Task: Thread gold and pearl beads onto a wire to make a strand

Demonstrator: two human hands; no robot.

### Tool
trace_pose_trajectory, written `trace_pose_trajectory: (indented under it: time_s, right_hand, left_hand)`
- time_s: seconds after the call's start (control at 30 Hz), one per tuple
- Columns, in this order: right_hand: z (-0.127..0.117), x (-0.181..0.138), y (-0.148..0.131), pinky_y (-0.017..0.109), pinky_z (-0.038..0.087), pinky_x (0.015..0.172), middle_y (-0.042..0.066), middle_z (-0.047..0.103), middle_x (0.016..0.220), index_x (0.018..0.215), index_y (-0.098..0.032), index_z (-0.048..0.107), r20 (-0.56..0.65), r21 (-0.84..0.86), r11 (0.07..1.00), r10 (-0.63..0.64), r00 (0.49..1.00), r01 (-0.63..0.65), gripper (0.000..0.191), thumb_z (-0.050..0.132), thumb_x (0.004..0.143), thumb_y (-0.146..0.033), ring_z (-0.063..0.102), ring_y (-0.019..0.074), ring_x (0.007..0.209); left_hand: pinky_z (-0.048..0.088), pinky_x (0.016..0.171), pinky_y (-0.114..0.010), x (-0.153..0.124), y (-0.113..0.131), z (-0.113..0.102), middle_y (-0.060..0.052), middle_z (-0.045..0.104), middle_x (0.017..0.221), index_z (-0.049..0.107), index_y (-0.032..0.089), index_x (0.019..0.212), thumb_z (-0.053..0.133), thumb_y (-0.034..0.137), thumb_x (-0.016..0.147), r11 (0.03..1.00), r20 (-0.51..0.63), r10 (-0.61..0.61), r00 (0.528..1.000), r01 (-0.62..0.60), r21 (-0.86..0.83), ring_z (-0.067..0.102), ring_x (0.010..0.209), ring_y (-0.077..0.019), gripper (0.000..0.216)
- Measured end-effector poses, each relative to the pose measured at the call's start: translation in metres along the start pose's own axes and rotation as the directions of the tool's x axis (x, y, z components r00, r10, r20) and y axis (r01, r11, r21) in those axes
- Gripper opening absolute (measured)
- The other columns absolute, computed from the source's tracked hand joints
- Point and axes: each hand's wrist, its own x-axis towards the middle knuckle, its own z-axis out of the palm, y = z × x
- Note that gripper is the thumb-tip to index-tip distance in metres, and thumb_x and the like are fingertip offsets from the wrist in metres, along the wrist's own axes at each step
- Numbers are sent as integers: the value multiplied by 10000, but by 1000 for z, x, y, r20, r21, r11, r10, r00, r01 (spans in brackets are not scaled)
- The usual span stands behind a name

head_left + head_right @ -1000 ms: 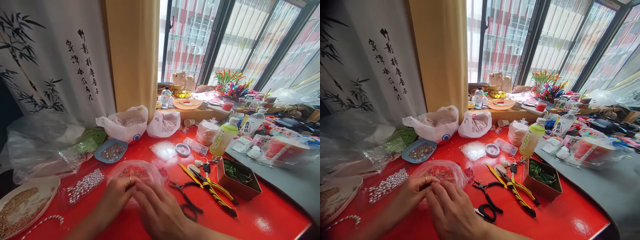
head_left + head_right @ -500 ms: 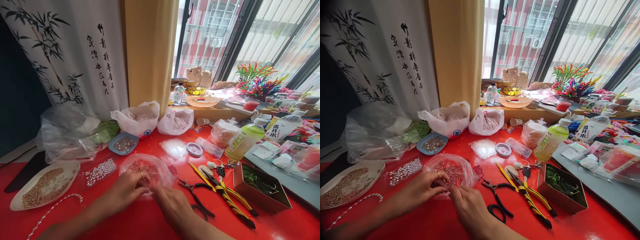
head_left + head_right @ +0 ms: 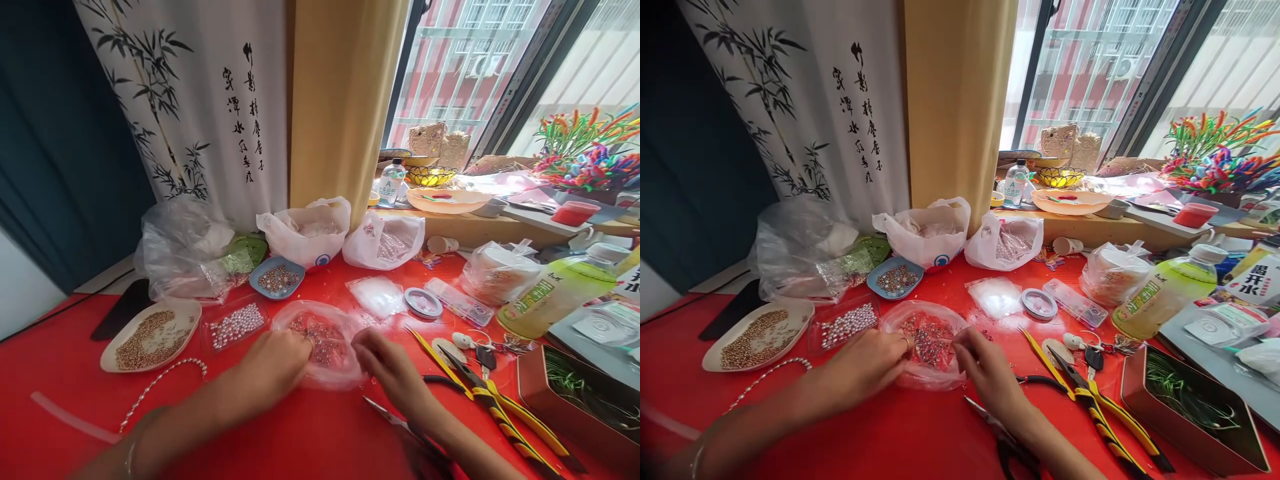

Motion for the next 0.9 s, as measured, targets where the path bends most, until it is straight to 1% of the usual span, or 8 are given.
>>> trace_pose_trajectory:
  time_s: [0.1, 0.23, 0.43, 0.57, 0.63, 0.73, 0.8, 0.9]
  right_hand:
    - [-15, 9, 8, 210, 286, 448, -60, 377, 529, 750, -189, 466, -203, 196, 978, 110, 973, -70, 205, 457, 789, -389, 347, 94, 468]
    - [-32, 14, 10, 201, 232, 421, -83, 310, 491, 772, -189, 475, -414, 391, 920, 196, 889, -21, 197, 520, 767, -381, 266, 73, 429]
    - [-45, 19, 8, 176, 230, 384, -86, 334, 471, 760, -178, 513, -559, 530, 833, 199, 805, 162, 158, 593, 716, -307, 262, 56, 405]
    - [-43, 18, 4, 182, 362, 479, -47, 485, 592, 759, -183, 523, -595, 473, 859, 147, 790, 196, 137, 584, 724, -300, 412, 63, 484]
    - [-35, 13, 2, 200, 403, 543, -35, 522, 626, 767, -187, 521, -522, 390, 906, 71, 850, 164, 123, 550, 757, -306, 474, 78, 535]
    - [-17, 6, 2, 237, 432, 568, -28, 545, 593, 785, -192, 488, -164, 251, 967, 11, 986, 31, 135, 453, 818, -319, 537, 112, 551]
    - [-8, 4, 7, 253, 430, 520, -29, 557, 575, 768, -199, 459, 44, 113, 991, 65, 997, -69, 159, 390, 841, -322, 532, 119, 479]
    - [-6, 6, 19, 280, 429, 576, 32, 625, 724, 730, -201, 455, 41, -218, 974, 64, 997, -53, 158, 386, 826, -306, 581, 165, 623]
  left_hand:
    - [446, 654, -340, -6, 4, 9, -135, 605, 947, 568, 131, 975, 461, 199, 759, 997, 112, 50, 992, -56, 50, 582, 794, -268, 251]
    - [465, 703, -346, -4, 12, 29, -142, 610, 918, 569, 98, 982, 368, -12, 727, 986, 178, 87, 980, -110, 127, 582, 825, -246, 343]
    - [486, 690, -334, 18, 9, 50, -191, 589, 1007, 523, 29, 1058, 293, -79, 718, 934, 10, -55, 998, 48, 354, 548, 948, -266, 424]
    - [464, 778, -327, 24, -3, 53, -216, 466, 1215, 394, 20, 1205, 365, -58, 700, 951, -24, -4, 1000, 12, 308, 470, 1082, -264, 511]
    - [437, 831, -324, 23, -6, 55, -195, 430, 1262, 354, 43, 1240, 359, -44, 710, 965, -28, 64, 998, -55, 255, 449, 1111, -247, 538]
    - [430, 847, -316, 21, -5, 57, -163, 461, 1242, 370, 61, 1235, 328, -5, 750, 967, -10, 136, 991, -131, 221, 456, 1100, -234, 492]
    - [456, 809, -330, 21, -3, 56, -151, 473, 1233, 392, 71, 1221, 320, 16, 765, 961, 14, 147, 989, -146, 236, 447, 1101, -253, 465]
    - [497, 720, -349, 21, -1, 51, -147, 463, 1244, 431, 79, 1188, 311, 13, 768, 951, 50, 118, 992, -127, 282, 439, 1099, -279, 442]
